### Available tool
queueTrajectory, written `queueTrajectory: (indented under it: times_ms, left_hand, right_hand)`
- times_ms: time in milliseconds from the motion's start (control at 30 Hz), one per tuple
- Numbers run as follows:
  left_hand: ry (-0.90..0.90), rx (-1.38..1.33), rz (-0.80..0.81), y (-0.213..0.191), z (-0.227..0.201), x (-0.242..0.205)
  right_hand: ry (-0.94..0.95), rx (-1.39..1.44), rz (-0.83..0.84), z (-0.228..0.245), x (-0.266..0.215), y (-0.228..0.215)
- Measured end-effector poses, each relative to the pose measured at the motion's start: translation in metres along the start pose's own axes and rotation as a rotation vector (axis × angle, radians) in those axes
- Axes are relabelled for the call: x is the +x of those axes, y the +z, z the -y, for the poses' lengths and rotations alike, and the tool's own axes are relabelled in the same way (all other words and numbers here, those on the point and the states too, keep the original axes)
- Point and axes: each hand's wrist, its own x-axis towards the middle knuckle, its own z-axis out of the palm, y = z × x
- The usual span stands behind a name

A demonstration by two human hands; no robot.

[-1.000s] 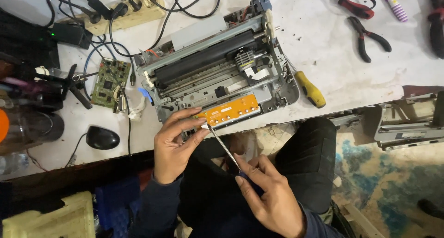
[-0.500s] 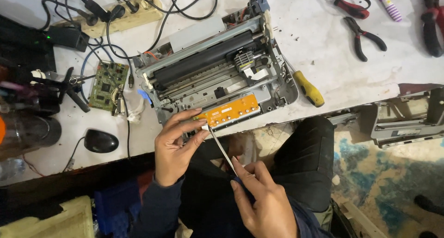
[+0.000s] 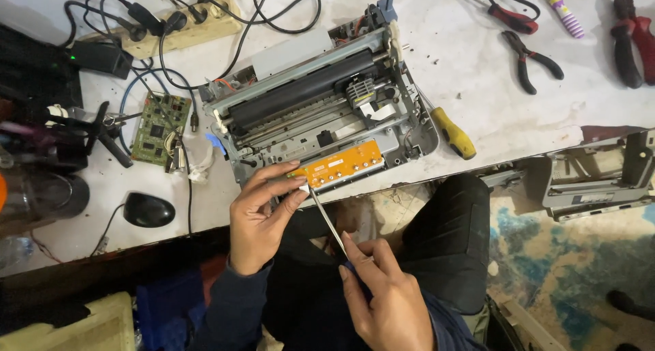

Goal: The person uses a screwdriver to tighten screws on an orange circuit board inside a disassembled printer. They then switch to a wrench to further secure the board, followed by using their hands to adjust internal components and wires within the printer chassis.

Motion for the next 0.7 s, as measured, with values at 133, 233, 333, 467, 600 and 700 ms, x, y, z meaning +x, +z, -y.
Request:
queueTrajectory:
  times_ms: [133,233,333,467,600,700]
  left_hand:
    - [0.009,0.006,-0.004,0.0,-0.001,0.0]
    - [0.0,0.0,-0.004,0.0,-0.001,0.0]
    - [-0.017,0.003,-0.001,0.0,-0.001,0.0]
    - [-0.013,0.006,0.001,-0.002,0.002,-0.001]
    - [0.03,0.005,0.019,-0.003,0.004,-0.001]
    - [0.247,0.202,-0.015,-0.002,0.003,-0.002]
  right_hand:
    - [0.038,0.009,0.057,-0.002,-0.001,0.003]
    - [0.002,-0.018,-0.009,-0.003,0.0,0.004]
    - [-0.018,-0.025,-0.037,-0.002,0.001,0.004]
    - [0.092,0.014,0.078,-0.004,-0.001,-0.002]
    - [0.045,0.071,0.033,0.003,-0.003,-0.021]
    - [-0.19,0.179,-0.143,-0.011,-0.006,-0.022]
